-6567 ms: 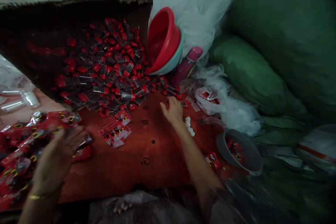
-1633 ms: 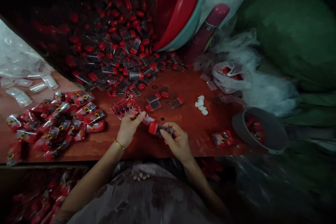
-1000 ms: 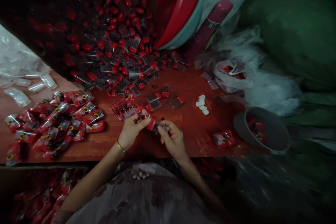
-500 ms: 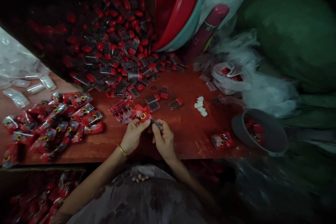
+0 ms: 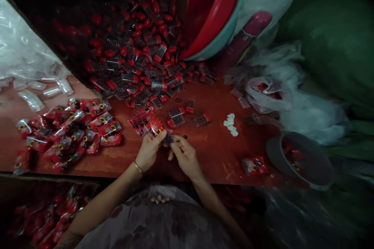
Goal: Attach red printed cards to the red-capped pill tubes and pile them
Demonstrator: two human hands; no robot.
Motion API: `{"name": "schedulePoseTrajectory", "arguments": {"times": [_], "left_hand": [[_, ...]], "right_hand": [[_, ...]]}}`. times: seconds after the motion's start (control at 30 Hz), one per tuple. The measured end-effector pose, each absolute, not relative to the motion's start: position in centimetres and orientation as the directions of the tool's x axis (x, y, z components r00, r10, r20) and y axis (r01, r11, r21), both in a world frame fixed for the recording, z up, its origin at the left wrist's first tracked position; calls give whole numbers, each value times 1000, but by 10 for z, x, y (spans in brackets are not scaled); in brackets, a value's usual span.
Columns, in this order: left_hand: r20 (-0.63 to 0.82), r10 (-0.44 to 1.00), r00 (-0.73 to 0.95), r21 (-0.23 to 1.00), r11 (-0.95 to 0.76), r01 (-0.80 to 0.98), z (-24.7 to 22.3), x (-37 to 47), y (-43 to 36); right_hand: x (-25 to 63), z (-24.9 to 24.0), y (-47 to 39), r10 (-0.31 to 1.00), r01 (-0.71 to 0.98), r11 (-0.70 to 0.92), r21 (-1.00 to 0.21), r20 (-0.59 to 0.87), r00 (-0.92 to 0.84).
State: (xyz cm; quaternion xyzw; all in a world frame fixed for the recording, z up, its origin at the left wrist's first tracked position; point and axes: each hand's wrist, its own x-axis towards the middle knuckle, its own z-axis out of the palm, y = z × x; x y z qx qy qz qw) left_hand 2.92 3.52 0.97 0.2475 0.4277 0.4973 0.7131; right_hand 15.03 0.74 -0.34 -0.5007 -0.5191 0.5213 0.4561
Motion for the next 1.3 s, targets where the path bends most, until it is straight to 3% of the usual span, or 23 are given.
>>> {"name": "schedulePoseTrajectory", "arguments": {"times": [0.13,0.23,0.3,0.37,0.47,0.53,0.63,0.7,0.73,0.8,0.87,1.0,1.13,1.23,1.3], "left_hand": [[-411,886,215,717,460,-523,6,28,27],[-468,861,198,675,493,-550,9,13,29],[-501,856,127,671,478,-566,13,-13,38],[-507,861,-36,684,378,-624,20,-49,52],[-459,800,-385,702,62,-710,31,-98,69],[-398,801,-447,703,-47,-710,37,-112,73],[-290,859,-422,871,54,-489,34,-93,73],[-90,944,-316,996,81,-40,25,-67,74],[20,978,-209,976,26,214,19,-54,76],[155,987,-29,790,-106,603,7,-33,82],[160,983,92,577,-168,799,-5,-22,87],[148,969,198,371,-240,897,-19,-20,86],[186,969,161,363,-220,905,-18,-22,78],[236,966,107,403,-198,894,-6,-18,73],[278,953,120,407,-230,884,4,-12,69]], "right_hand": [[142,-14,12,999,115,-50,-992,-51,-5],[139,-14,25,997,312,72,-947,80,13],[144,-11,41,975,548,198,-813,219,-28],[156,-8,59,950,754,272,-598,293,-111],[174,-12,76,948,895,284,-344,238,-209],[180,-19,74,953,919,277,-281,206,-224],[183,-28,55,957,929,239,-284,230,-176],[184,-32,39,959,935,197,-295,255,-122],[185,-34,33,959,939,179,-295,266,-99],[186,-37,24,955,945,157,-288,290,-70],[187,-39,21,948,949,148,-279,312,-56],[189,-43,23,933,945,153,-289,357,-42],[188,-35,22,882,926,178,-333,472,1],[177,-22,26,862,835,264,-483,506,20],[164,-13,33,899,712,294,-638,438,22]]}}
